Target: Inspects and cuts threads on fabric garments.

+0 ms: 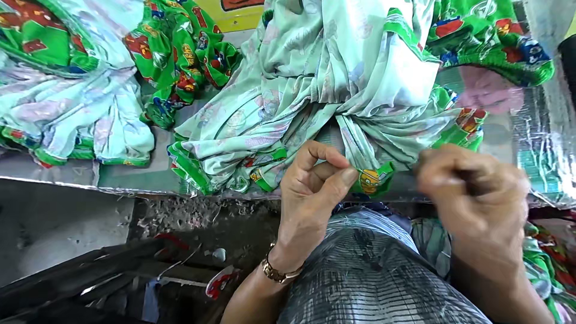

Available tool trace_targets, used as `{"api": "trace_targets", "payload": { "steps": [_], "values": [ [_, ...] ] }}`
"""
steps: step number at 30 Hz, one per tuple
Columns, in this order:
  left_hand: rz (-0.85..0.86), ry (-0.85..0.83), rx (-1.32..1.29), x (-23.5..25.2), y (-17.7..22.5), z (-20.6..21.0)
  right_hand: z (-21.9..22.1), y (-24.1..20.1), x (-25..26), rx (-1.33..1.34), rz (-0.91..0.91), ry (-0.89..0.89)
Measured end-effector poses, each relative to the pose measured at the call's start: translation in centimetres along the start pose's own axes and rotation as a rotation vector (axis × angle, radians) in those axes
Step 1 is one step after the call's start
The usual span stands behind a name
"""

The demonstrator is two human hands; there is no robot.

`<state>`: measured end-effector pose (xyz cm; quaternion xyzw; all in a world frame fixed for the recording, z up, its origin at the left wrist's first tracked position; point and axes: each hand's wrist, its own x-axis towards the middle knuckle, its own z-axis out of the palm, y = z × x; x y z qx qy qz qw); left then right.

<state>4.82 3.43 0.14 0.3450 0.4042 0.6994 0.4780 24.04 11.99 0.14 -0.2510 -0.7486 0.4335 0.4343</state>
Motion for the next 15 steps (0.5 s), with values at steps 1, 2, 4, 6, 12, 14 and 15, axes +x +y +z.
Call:
{"api": "trace_targets", "payload": {
  "steps": [1,2,4,6,12,14,15],
  "values": [
    [0.026,0.001,0.050,-0.1,0.1,0.2,0.2,-0.5,-0.4,-0.184,-0.011,-0.056],
    [0.050,0.002,0.096,-0.3,0.2,0.4,0.4,-0.9,-0.7,-0.321,-0.014,-0.086],
    [0.102,-0.003,0.162,-0.5,0.4,0.7,0.6,-1.4,-1.3,-0.428,-0.037,-0.078],
    [0.147,-0.007,0.216,-0.7,0.6,1.0,0.6,-1.7,-1.5,-0.443,-0.082,-0.029],
    [0.221,-0.020,0.322,-0.7,0.7,1.3,0.8,-2.3,-1.2,-0.594,-0.170,-0.013],
    [0.257,-0.020,0.380,-0.7,0.6,1.3,0.9,-2.2,-1.1,-0.620,-0.177,-0.012],
    [0.278,-0.020,0.418,-0.7,0.6,1.4,1.0,-2.2,-1.0,-0.634,-0.181,-0.012]
  ]
}}
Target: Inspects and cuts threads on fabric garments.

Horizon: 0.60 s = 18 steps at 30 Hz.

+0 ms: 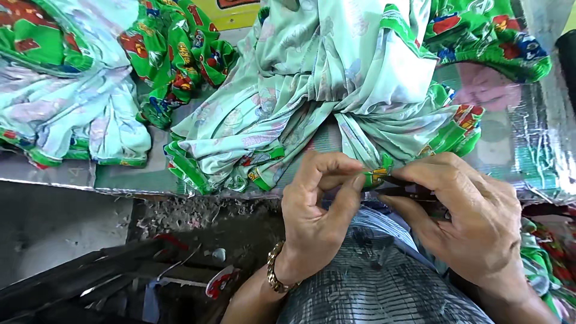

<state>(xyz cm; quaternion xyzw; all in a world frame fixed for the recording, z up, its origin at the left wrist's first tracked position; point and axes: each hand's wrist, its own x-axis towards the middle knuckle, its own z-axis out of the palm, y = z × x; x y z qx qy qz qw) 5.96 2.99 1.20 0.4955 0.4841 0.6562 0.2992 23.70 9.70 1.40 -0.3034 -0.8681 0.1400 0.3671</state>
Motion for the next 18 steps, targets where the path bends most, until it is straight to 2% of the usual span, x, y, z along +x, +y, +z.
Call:
{"api": "trace_targets", "payload": {
  "steps": [4,11,14,16,18],
  "values": [
    [0.029,-0.017,0.058,0.1,0.0,0.1,0.3,0.0,0.2,-0.023,-0.017,0.033],
    [-0.087,-0.023,-0.080,0.5,0.0,0.0,0.7,0.6,0.4,-0.022,-0.064,0.085],
    [-0.093,-0.019,-0.073,0.5,-0.2,-0.1,0.7,1.1,0.6,0.218,-0.004,0.062],
    [-0.093,-0.021,-0.085,0.4,-0.4,-0.2,0.6,1.7,0.8,0.503,0.083,-0.034],
    [-0.079,-0.026,-0.094,0.5,-0.7,-0.3,0.6,2.5,1.3,0.672,0.135,-0.134]
  ]
}}
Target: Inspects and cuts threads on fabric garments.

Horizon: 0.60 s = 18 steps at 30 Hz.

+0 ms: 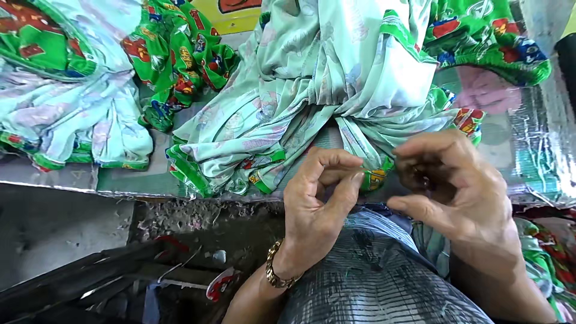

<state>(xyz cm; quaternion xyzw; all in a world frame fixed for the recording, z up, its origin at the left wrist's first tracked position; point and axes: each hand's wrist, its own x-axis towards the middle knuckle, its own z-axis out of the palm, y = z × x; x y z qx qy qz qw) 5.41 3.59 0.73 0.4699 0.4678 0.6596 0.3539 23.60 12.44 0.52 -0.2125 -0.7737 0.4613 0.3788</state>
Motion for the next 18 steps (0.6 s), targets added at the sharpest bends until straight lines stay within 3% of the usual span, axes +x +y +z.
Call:
{"api": "trace_targets", "payload": {
  "steps": [4,8,14,18],
  "values": [
    [0.050,-0.076,0.057,0.4,0.0,-0.8,-0.1,0.7,0.9,-0.093,0.006,-0.062],
    [0.173,-0.245,0.382,0.1,0.1,-2.2,0.5,0.9,0.3,-0.264,-0.159,-0.023],
    [0.338,-0.241,0.916,-2.2,-0.5,-3.5,1.7,1.6,-3.0,-0.643,-0.351,-0.029],
    [0.385,-0.206,0.988,-4.2,-1.7,-3.7,2.4,1.9,-4.2,-0.771,-0.378,-0.104]
  ]
}}
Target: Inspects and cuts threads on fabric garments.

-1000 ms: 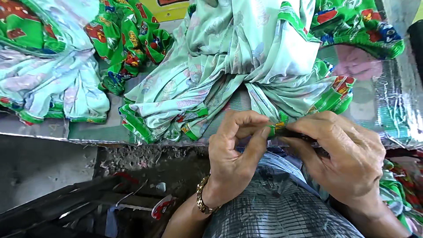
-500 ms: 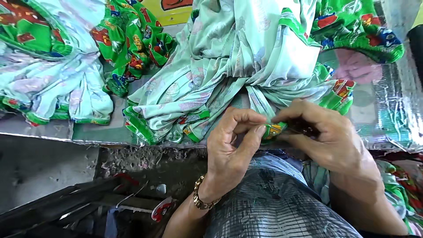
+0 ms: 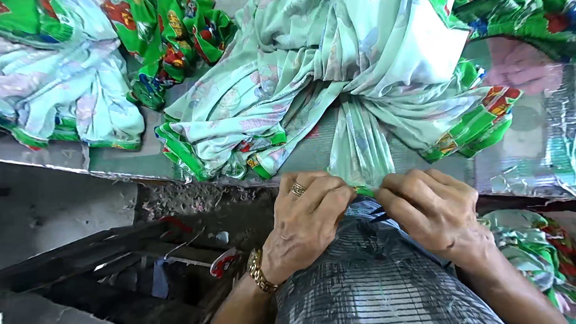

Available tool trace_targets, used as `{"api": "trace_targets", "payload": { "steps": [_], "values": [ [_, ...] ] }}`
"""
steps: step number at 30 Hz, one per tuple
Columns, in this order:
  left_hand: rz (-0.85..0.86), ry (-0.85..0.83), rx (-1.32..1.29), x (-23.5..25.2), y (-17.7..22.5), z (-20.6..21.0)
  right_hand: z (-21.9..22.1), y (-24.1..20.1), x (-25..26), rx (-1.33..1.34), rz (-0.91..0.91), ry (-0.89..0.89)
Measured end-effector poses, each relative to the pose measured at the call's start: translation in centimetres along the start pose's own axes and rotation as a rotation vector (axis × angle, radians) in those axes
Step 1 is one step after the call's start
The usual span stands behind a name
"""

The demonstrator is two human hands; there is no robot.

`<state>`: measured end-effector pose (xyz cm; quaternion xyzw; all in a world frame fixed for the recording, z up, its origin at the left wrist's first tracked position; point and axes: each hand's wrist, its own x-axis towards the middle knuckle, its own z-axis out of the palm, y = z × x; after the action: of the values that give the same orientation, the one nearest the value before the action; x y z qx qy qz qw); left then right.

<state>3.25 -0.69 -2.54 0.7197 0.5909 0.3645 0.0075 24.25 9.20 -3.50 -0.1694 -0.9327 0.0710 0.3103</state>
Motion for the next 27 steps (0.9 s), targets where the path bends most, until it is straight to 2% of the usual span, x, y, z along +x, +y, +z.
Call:
{"api": "trace_targets", "payload": {
  "steps": [5,14,18,20,23,25,27],
  "values": [
    [-0.040,0.055,-0.088,-0.8,0.4,0.6,0.2,0.2,-0.3,0.009,-0.025,0.033],
    [-0.116,0.049,-0.194,-1.1,0.0,0.2,0.4,0.3,-0.6,0.040,-0.027,0.070],
    [-0.031,0.073,-0.345,-1.7,-0.1,-0.2,0.3,0.4,-0.6,0.057,-0.019,0.079],
    [0.017,0.132,-0.241,-1.6,0.1,0.2,0.2,0.3,-0.6,0.083,-0.012,0.094],
    [0.009,0.087,0.063,-0.2,0.3,1.3,0.0,-0.1,-0.3,0.123,-0.018,0.143],
    [-0.014,0.152,-0.112,1.0,0.2,2.1,0.1,-0.4,0.1,0.136,-0.022,0.170],
    [-0.186,0.202,-0.526,2.1,1.0,2.1,0.3,-0.7,0.5,0.154,-0.017,0.199]
  ]
}}
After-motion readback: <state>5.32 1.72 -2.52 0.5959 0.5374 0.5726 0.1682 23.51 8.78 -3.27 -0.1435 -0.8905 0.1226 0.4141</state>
